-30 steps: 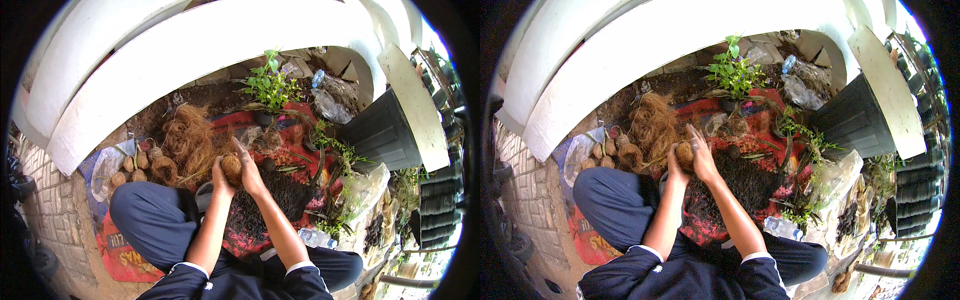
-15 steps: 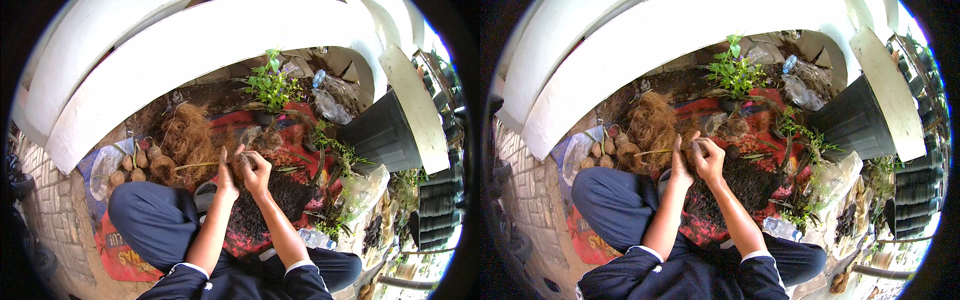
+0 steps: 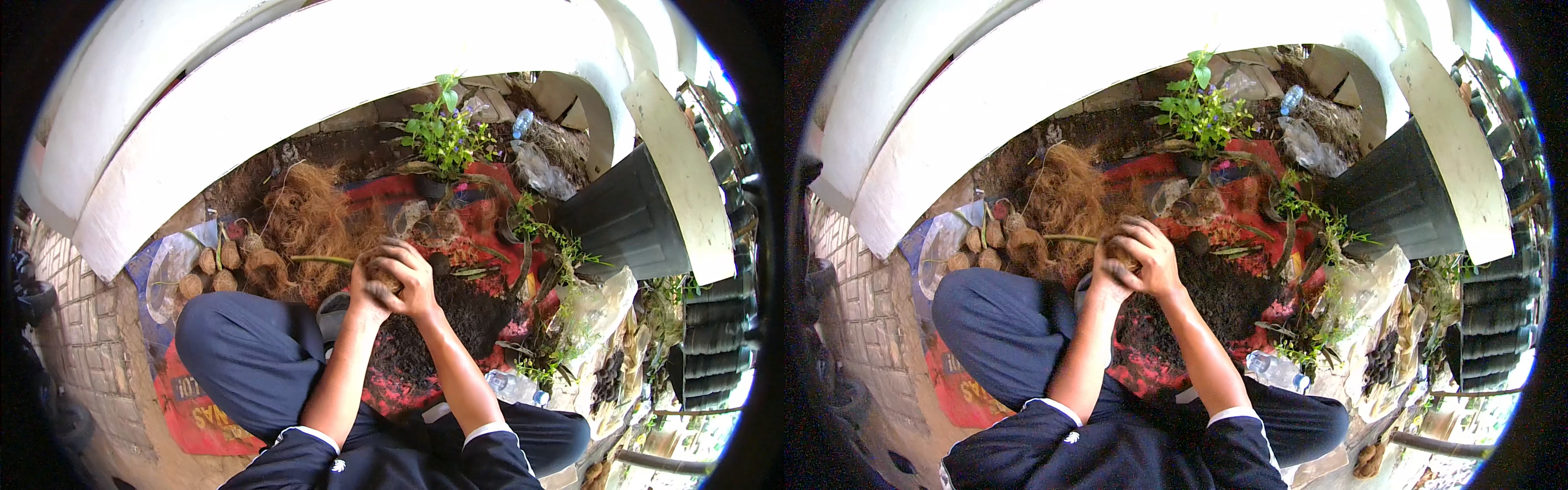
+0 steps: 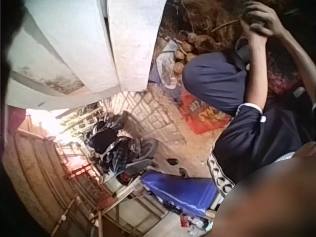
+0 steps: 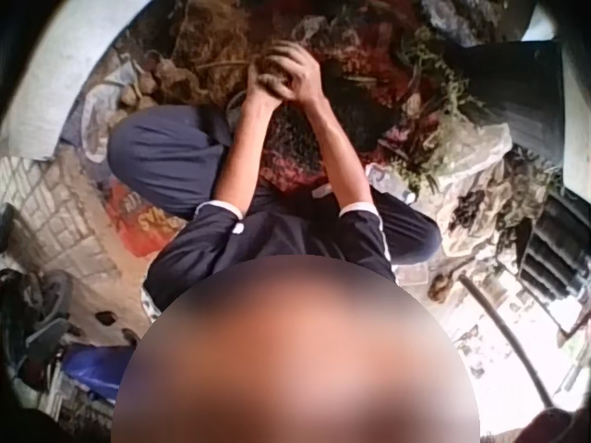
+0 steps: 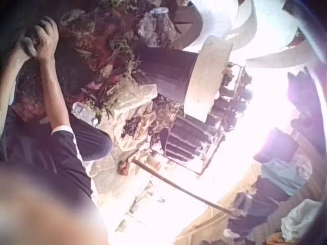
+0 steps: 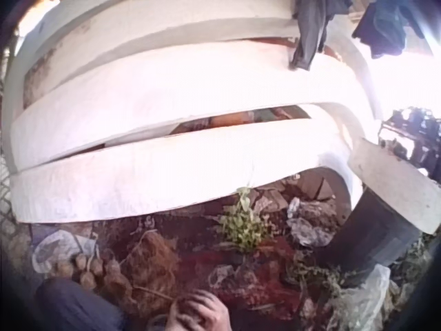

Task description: The person sits on a mat and wraps a coconut with a sprout using coconut fiber and twine. They first pack fiber around the base of the sprout, then tie the bundle with twine, adjusting the wrap to secure it.

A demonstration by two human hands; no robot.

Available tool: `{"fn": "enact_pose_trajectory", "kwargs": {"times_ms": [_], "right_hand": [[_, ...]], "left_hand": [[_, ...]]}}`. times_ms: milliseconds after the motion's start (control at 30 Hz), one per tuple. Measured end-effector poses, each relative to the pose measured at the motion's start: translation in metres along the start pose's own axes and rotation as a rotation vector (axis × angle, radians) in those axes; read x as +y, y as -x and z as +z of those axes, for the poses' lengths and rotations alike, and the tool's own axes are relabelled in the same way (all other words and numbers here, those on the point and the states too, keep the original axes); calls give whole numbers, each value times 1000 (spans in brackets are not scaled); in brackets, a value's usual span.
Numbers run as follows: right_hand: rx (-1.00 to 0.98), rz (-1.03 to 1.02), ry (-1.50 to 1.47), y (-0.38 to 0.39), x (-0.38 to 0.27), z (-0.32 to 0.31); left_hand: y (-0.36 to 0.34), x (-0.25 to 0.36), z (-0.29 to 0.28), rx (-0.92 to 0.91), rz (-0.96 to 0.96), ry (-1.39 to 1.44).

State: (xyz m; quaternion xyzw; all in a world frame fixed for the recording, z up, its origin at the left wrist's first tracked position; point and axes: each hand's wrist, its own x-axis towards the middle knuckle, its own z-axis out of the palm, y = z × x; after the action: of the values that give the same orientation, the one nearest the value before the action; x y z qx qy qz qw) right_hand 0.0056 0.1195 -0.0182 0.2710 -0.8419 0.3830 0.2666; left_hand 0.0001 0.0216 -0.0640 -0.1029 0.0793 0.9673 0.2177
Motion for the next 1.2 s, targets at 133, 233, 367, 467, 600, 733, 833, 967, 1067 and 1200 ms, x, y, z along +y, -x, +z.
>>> {"fn": "enact_pose_trajectory", "kwargs": {"times_ms": [133,233,367,467,600,733,833,967,1067,1200], "right_hand": [[390,608,-241,0,-4,7],[514,953,-783,5,-9,15],[397,833,-707,5,-15,30],[441,700,-768,0,-16,32],[210,355,-320,-5,-12,10],[189,360,-227,-9,-20,8],[219,388,-228,-11,-24,10],[38,100,-169,-9,-18,1],[106,283,-211,-8,-16,-1],[209,620,-294,-12,-21,6]], "left_hand": [[1,7,19,52,86,-462],[-1,9,25,12,370,-683],[-1,9,16,-46,435,-817],[2,8,11,123,309,-502],[3,2,10,135,159,-232],[-4,1,6,15,112,-99],[-6,7,-1,-66,4,-9],[6,9,1,-113,-31,-76],[7,4,13,16,-30,-44],[0,2,20,114,78,-280]]}}
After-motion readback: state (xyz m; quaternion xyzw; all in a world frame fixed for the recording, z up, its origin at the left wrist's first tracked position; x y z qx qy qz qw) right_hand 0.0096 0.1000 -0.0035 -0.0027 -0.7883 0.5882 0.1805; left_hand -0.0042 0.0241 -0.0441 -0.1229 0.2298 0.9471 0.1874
